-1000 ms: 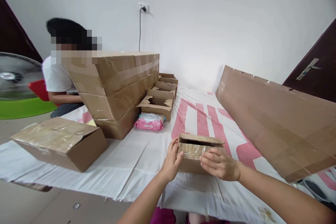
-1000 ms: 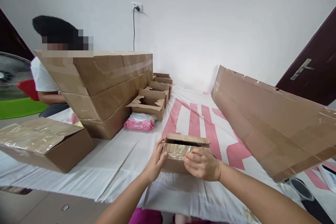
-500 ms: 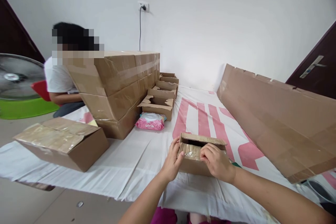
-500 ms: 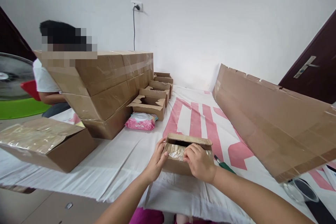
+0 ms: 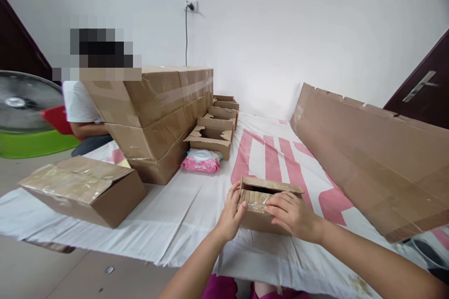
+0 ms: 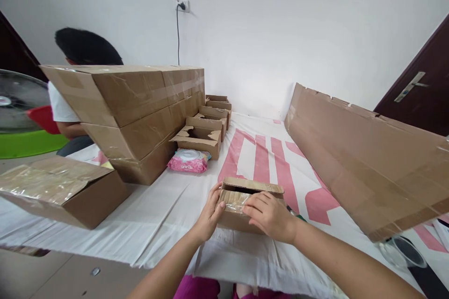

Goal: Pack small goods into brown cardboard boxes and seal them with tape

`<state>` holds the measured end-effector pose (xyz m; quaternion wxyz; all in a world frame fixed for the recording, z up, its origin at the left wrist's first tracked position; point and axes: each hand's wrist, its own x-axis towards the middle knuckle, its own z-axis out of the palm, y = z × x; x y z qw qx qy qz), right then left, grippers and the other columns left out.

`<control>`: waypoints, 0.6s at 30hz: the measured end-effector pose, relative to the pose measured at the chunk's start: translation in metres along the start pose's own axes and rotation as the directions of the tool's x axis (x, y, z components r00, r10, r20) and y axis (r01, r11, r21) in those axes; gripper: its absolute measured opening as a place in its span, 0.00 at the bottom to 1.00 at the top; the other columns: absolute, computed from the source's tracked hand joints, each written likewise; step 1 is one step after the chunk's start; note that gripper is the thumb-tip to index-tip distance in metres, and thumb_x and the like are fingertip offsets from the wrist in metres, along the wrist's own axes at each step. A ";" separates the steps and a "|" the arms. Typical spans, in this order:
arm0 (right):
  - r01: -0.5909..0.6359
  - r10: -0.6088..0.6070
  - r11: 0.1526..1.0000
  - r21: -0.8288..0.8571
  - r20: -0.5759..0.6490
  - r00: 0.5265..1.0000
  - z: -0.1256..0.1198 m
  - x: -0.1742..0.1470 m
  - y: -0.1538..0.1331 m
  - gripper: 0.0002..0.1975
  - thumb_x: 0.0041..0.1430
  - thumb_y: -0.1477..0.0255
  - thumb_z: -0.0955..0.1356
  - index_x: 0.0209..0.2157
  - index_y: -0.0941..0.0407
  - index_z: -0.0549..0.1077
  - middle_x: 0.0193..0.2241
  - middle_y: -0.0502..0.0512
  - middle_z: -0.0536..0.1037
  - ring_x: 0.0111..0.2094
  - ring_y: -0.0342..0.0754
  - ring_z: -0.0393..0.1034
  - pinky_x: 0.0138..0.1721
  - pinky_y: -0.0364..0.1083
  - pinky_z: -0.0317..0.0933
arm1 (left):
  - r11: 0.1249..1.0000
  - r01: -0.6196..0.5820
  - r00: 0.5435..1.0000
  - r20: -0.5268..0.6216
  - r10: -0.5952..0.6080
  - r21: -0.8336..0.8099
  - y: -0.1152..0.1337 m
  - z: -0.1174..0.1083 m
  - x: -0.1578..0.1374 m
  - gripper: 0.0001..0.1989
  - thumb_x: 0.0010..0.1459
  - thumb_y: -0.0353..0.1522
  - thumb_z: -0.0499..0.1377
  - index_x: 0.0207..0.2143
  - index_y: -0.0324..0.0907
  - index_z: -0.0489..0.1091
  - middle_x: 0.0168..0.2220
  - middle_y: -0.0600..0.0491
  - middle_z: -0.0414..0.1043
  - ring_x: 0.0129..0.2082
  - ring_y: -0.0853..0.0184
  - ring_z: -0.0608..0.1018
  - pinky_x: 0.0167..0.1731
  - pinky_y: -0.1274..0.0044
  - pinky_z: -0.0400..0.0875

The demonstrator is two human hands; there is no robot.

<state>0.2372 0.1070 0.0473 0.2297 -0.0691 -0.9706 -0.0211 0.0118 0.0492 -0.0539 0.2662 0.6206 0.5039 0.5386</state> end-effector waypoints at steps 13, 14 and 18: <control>-0.458 0.470 0.881 0.116 -0.123 0.874 0.015 0.011 0.002 0.09 0.65 0.74 0.58 0.31 0.53 0.64 0.25 0.50 0.75 0.26 0.46 0.69 0.30 0.46 0.60 | 0.999 0.025 1.000 -0.004 -0.025 -0.024 0.001 0.000 -0.001 0.24 0.66 0.46 0.47 0.57 0.43 0.62 0.65 0.42 0.50 0.67 0.54 0.54 0.65 0.57 0.48; -0.484 0.498 0.866 0.127 -0.130 0.857 0.013 0.012 0.003 0.08 0.65 0.75 0.58 0.31 0.53 0.64 0.24 0.48 0.75 0.25 0.45 0.69 0.31 0.45 0.60 | 0.999 0.030 1.000 -0.003 -0.030 -0.027 0.001 0.000 -0.001 0.24 0.65 0.46 0.47 0.57 0.43 0.62 0.65 0.42 0.50 0.67 0.54 0.54 0.65 0.57 0.48; -0.517 0.540 0.835 0.189 -0.102 0.835 0.006 0.011 0.000 0.08 0.65 0.74 0.60 0.31 0.53 0.64 0.24 0.45 0.75 0.25 0.43 0.70 0.30 0.43 0.60 | 0.999 0.026 1.000 -0.007 -0.026 -0.031 0.002 -0.001 -0.002 0.25 0.65 0.47 0.47 0.58 0.44 0.61 0.65 0.42 0.50 0.67 0.54 0.54 0.65 0.57 0.48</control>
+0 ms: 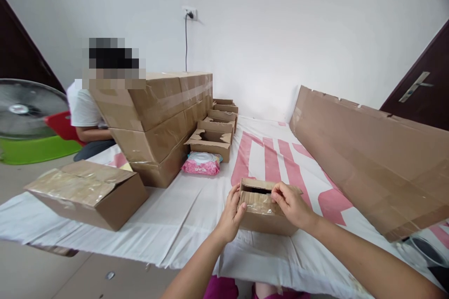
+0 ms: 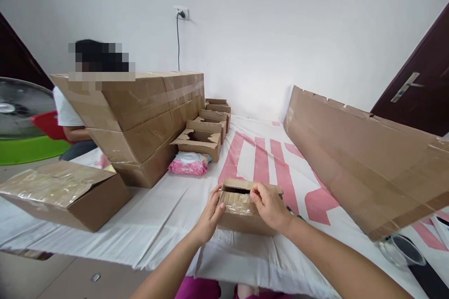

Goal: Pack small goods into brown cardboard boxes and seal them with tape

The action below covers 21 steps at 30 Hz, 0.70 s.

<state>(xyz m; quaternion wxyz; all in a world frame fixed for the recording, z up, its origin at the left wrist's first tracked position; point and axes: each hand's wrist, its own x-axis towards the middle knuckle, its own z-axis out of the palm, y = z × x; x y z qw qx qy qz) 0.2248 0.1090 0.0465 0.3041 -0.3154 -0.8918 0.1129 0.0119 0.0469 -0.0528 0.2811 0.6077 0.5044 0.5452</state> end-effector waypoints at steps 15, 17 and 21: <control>-0.206 0.236 0.966 0.154 -0.210 0.949 -0.006 0.010 0.028 0.06 0.58 0.69 0.62 0.27 0.52 0.66 0.20 0.47 0.72 0.24 0.47 0.68 0.26 0.44 0.60 | 0.999 0.038 0.999 0.029 -0.038 0.004 0.009 0.002 0.001 0.28 0.65 0.50 0.46 0.60 0.46 0.61 0.65 0.45 0.50 0.68 0.55 0.51 0.66 0.59 0.48; -0.255 0.304 0.945 0.203 -0.268 0.914 -0.015 0.007 0.040 0.08 0.60 0.65 0.63 0.28 0.52 0.66 0.20 0.47 0.72 0.23 0.47 0.68 0.26 0.45 0.62 | 0.999 0.048 0.999 0.018 -0.048 0.003 0.008 0.003 0.001 0.28 0.65 0.50 0.46 0.61 0.46 0.60 0.65 0.45 0.49 0.68 0.55 0.51 0.66 0.60 0.48; -0.320 0.438 0.891 0.323 -0.421 0.794 -0.044 0.000 0.072 0.14 0.64 0.58 0.58 0.33 0.53 0.63 0.29 0.55 0.77 0.27 0.47 0.72 0.27 0.47 0.67 | 0.999 0.050 0.999 -0.001 -0.050 0.012 0.006 0.007 0.000 0.27 0.65 0.48 0.46 0.61 0.46 0.60 0.64 0.45 0.50 0.68 0.55 0.51 0.65 0.58 0.48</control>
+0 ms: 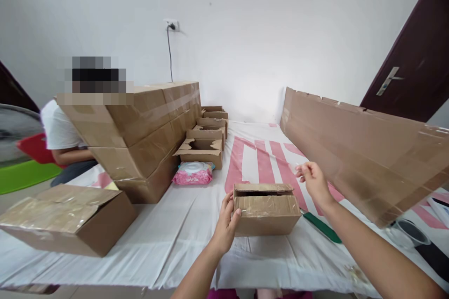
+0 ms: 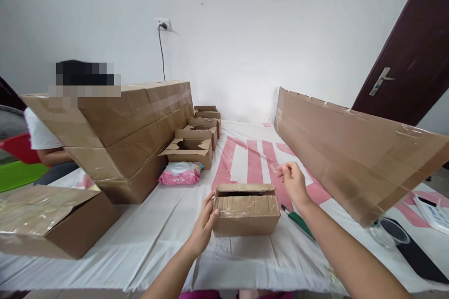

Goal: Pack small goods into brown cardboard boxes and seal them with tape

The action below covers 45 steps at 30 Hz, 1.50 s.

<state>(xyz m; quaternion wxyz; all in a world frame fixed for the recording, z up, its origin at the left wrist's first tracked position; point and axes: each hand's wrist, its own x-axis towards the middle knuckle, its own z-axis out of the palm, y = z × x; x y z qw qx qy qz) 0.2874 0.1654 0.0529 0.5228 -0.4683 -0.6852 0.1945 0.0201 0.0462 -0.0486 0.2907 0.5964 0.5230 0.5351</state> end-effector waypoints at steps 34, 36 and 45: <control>0.383 -0.122 0.855 -0.351 0.581 0.805 -0.001 -0.030 -0.020 0.08 0.61 0.72 0.63 0.33 0.52 0.75 0.33 0.50 0.76 0.33 0.45 0.71 0.36 0.43 0.62 | 0.563 -0.399 0.912 0.374 0.167 0.723 0.054 -0.009 -0.013 0.21 0.62 0.43 0.55 0.51 0.39 0.70 0.69 0.44 0.50 0.69 0.48 0.50 0.58 0.60 0.67; 0.347 -0.103 0.854 -0.388 0.529 0.843 -0.008 -0.022 -0.011 0.08 0.62 0.70 0.63 0.35 0.52 0.74 0.35 0.51 0.77 0.34 0.46 0.71 0.37 0.44 0.62 | 0.554 -0.399 0.913 0.374 0.164 0.731 0.055 -0.008 -0.015 0.21 0.62 0.43 0.55 0.51 0.39 0.70 0.69 0.44 0.49 0.69 0.48 0.49 0.57 0.59 0.68; 0.096 0.238 0.763 -0.639 0.416 0.878 -0.058 -0.073 0.098 0.11 0.48 0.68 0.69 0.35 0.57 0.76 0.33 0.62 0.79 0.35 0.58 0.74 0.35 0.51 0.65 | 0.589 -0.368 0.918 0.382 0.108 0.719 0.055 -0.011 -0.001 0.22 0.61 0.42 0.56 0.53 0.39 0.70 0.68 0.44 0.51 0.68 0.49 0.50 0.59 0.60 0.65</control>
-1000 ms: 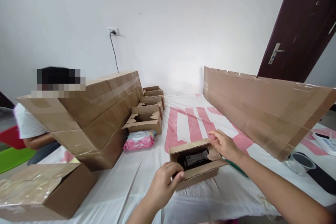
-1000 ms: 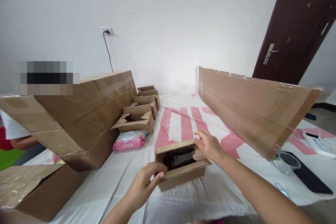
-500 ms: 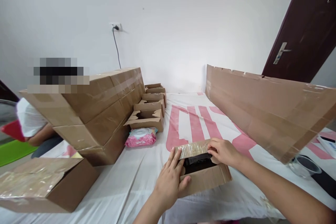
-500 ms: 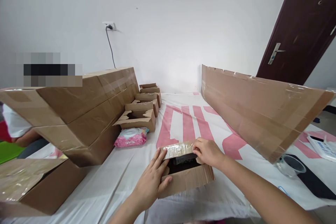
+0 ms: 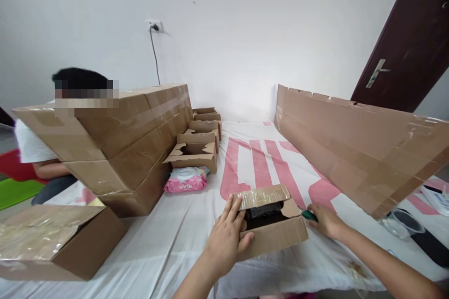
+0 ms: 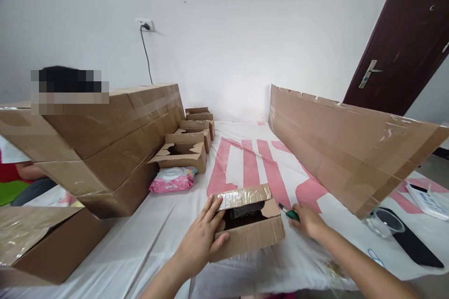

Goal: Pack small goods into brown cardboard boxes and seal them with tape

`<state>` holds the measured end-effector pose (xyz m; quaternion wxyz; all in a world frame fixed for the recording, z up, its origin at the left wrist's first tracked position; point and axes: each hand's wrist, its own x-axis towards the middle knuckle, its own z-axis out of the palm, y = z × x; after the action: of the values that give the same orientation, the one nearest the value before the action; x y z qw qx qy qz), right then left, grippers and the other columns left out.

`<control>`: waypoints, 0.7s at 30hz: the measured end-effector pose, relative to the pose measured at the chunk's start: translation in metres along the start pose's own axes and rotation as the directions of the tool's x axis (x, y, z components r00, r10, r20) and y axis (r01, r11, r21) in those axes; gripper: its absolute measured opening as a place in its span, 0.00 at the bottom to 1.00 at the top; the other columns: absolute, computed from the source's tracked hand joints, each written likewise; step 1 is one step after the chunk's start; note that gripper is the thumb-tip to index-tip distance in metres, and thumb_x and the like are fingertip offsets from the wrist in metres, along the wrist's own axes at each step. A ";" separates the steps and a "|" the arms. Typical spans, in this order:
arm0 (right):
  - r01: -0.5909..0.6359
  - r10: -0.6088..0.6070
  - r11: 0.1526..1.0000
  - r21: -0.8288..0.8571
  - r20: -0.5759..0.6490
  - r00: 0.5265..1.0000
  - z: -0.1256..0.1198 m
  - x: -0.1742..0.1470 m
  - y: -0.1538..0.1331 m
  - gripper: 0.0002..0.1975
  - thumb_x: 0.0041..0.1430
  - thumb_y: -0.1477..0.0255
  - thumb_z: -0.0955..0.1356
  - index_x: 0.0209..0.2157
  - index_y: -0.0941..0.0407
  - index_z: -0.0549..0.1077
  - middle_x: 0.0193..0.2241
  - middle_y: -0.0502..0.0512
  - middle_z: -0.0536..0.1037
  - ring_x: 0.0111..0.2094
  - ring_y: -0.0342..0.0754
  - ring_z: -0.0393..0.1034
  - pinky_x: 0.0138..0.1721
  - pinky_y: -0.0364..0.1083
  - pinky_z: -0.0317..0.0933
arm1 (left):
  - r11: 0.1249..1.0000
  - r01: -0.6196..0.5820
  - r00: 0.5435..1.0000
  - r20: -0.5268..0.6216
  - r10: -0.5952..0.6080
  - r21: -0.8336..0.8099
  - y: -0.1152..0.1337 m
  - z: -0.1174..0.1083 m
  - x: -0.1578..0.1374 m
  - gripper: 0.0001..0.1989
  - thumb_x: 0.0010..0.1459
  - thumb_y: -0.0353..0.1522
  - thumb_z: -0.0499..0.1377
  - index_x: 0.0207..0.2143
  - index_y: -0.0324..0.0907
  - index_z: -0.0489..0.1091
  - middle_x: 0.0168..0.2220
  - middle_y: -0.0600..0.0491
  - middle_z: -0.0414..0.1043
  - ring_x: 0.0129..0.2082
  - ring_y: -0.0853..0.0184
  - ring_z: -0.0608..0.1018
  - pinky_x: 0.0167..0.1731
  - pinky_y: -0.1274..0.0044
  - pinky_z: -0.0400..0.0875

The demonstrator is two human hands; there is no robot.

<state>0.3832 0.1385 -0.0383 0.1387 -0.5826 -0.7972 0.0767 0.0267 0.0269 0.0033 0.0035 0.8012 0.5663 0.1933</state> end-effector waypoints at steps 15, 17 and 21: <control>0.593 -0.602 0.795 -0.130 -0.046 0.797 -0.091 0.023 -0.043 0.19 0.67 0.72 0.59 0.56 0.43 0.69 0.41 0.55 0.73 0.41 0.49 0.67 0.46 0.51 0.61 | 0.999 0.020 1.000 0.013 -0.020 -0.027 -0.006 0.003 0.003 0.25 0.63 0.44 0.53 0.55 0.38 0.69 0.67 0.43 0.53 0.69 0.50 0.50 0.60 0.60 0.63; 0.647 -0.656 0.741 -0.179 0.009 0.754 -0.095 0.031 -0.059 0.20 0.66 0.75 0.59 0.54 0.43 0.71 0.39 0.55 0.72 0.39 0.48 0.65 0.46 0.52 0.58 | 0.999 0.021 1.000 0.007 -0.021 -0.043 -0.005 0.001 0.003 0.24 0.63 0.44 0.53 0.55 0.38 0.69 0.67 0.43 0.53 0.69 0.50 0.50 0.60 0.60 0.63; 0.704 -0.706 0.684 -0.189 0.071 0.705 -0.088 0.044 -0.075 0.22 0.65 0.78 0.59 0.54 0.42 0.71 0.38 0.55 0.72 0.37 0.48 0.63 0.47 0.53 0.53 | 0.998 0.024 1.000 0.019 -0.023 -0.060 -0.004 -0.001 0.004 0.24 0.63 0.43 0.54 0.55 0.38 0.69 0.67 0.42 0.53 0.69 0.50 0.49 0.60 0.59 0.63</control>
<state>0.3295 0.1539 0.0726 0.1005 -0.2428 -0.9626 -0.0659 0.0239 0.0314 0.0042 0.0348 0.7958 0.5695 0.2028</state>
